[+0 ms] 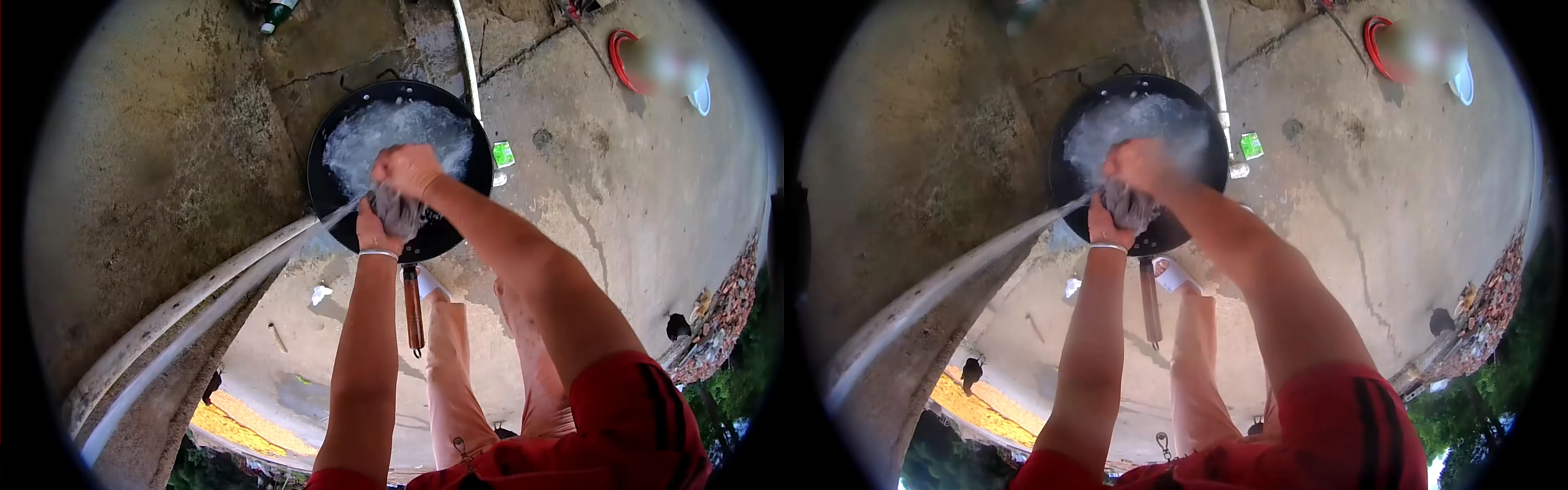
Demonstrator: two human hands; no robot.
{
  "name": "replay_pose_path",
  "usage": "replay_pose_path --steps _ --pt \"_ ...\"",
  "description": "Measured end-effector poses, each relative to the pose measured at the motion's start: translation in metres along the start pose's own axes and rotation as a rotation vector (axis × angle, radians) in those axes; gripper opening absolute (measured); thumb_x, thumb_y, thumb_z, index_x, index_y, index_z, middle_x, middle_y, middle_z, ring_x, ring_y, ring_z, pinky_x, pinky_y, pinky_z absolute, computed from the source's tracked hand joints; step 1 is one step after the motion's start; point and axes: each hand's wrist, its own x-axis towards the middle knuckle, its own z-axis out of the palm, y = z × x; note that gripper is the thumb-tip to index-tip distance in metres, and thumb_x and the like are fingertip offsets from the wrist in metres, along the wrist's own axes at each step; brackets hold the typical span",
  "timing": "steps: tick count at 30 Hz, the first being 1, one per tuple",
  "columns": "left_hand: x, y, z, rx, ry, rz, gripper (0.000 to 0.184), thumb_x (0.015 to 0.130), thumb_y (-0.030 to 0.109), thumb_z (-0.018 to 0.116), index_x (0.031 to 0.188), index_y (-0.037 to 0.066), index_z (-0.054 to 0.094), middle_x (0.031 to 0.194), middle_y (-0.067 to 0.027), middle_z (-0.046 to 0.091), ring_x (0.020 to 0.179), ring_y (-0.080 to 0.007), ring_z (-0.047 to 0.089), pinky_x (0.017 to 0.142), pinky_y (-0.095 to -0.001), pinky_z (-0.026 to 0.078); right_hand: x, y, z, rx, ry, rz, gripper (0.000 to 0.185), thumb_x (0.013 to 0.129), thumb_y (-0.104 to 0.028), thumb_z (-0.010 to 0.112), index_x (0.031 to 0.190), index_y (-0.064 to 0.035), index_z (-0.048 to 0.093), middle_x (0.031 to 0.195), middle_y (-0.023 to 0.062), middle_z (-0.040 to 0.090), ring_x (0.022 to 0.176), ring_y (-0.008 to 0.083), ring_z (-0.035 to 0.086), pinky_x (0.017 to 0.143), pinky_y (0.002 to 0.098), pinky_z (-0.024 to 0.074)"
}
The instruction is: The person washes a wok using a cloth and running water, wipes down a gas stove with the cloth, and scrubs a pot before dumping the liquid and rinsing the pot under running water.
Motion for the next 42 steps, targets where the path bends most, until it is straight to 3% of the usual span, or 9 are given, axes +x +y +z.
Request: replay_pose_path --steps 5,9,14,17,23,25,34,39,42 --pt "0.011 0.028 -0.021 0.129 0.007 -0.015 0.055 0.093 0.04 0.041 0.139 0.015 0.027 0.145 -0.0106 0.023 0.127 -0.0367 0.031 0.099 -0.0549 0.032 0.011 0.051 0.037 -0.557 0.684 0.132 0.051 0.083 -0.042 0.051 0.127 -0.0172 0.047 0.136 0.0094 0.038 0.123 0.0267 0.036 0.101 0.0441 0.0276" --pt "0.008 0.004 -0.032 0.353 0.062 -0.081 0.068 0.089 0.042 0.05 0.143 0.017 0.017 0.146 -0.0131 0.02 0.128 -0.0401 0.029 0.102 -0.0543 0.03 0.027 0.08 0.07 -0.746 0.211 -0.19 0.048 0.081 -0.031 0.054 0.125 -0.0125 0.047 0.131 0.0077 0.039 0.118 0.0273 0.039 0.098 0.0428 0.0299" --pt "0.002 0.009 -0.024 0.061 -0.037 -0.308 0.081 0.085 0.052 0.055 0.141 0.007 0.016 0.141 -0.0191 0.027 0.127 -0.038 0.032 0.103 -0.0532 0.032 0.021 0.058 0.073 -0.04 0.72 -0.133 0.024 0.069 -0.009 0.059 0.093 -0.0054 0.061 0.087 0.0183 0.06 0.086 0.0355 0.057 0.079 0.0427 0.0456" --pt "-0.011 0.024 0.003 -0.055 -0.192 -0.162 0.046 0.087 0.042 0.056 0.105 -0.001 0.055 0.102 -0.0132 0.061 0.098 -0.0269 0.058 0.091 -0.0446 0.046 -0.036 -0.005 0.075 0.248 0.639 -0.404 0.017 0.072 -0.015 0.057 0.085 -0.0043 0.061 0.089 0.015 0.06 0.085 0.0336 0.057 0.077 0.0411 0.0453" --pt "-0.058 0.012 0.01 0.427 -0.589 0.251 0.03 0.094 0.033 0.046 0.105 0.008 0.058 0.099 -0.0108 0.062 0.095 -0.0216 0.06 0.082 -0.0424 0.05 -0.077 -0.02 0.057 0.908 0.499 -0.344 0.019 0.072 -0.015 0.056 0.087 -0.0032 0.061 0.088 0.0141 0.058 0.092 0.028 0.055 0.08 0.0359 0.044" --pt "-0.107 0.03 0.037 0.188 -0.488 -0.028 0.036 0.093 0.04 0.045 0.108 0.01 0.058 0.101 -0.0093 0.062 0.095 -0.0205 0.06 0.083 -0.0423 0.05 -0.09 -0.026 0.025 0.618 0.714 -0.359 0.023 0.075 -0.016 0.056 0.093 -0.003 0.06 0.095 0.0098 0.058 0.093 0.0228 0.056 0.081 0.0337 0.0455" --pt "-0.155 0.025 0.054 -0.29 -0.648 -0.318 0.062 0.08 0.053 0.058 0.123 0.009 0.048 0.117 -0.0052 0.051 0.098 -0.021 0.051 0.084 -0.0335 0.049 -0.084 -0.03 0.011 1.964 -0.294 -0.607 0.073 0.082 -0.06 0.048 0.13 -0.0051 0.042 0.12 0.0194 0.052 0.112 0.0285 0.051 0.1 0.0383 0.038" --pt "-0.139 0.04 0.042 -0.667 -0.553 -0.556 0.058 0.079 0.044 0.065 0.122 0.008 0.048 0.117 -0.0069 0.051 0.1 -0.0218 0.052 0.084 -0.0332 0.05 -0.11 -0.049 -0.002 2.128 0.153 -0.32 0.07 0.081 -0.06 0.052 0.124 -0.0056 0.047 0.113 0.0146 0.055 0.106 0.0246 0.054 0.094 0.0342 0.0425" --pt "-0.136 0.038 0.035 0.134 -0.389 -0.371 0.04 0.086 0.032 0.062 0.117 0.009 0.051 0.11 -0.0064 0.058 0.097 -0.0185 0.057 0.08 -0.0341 0.051 -0.095 -0.041 0.02 1.567 0.273 -0.152 0.045 0.081 -0.035 0.064 0.112 -0.0047 0.048 0.098 0.0085 0.054 0.087 0.0136 0.052 0.075 0.0281 0.0455"
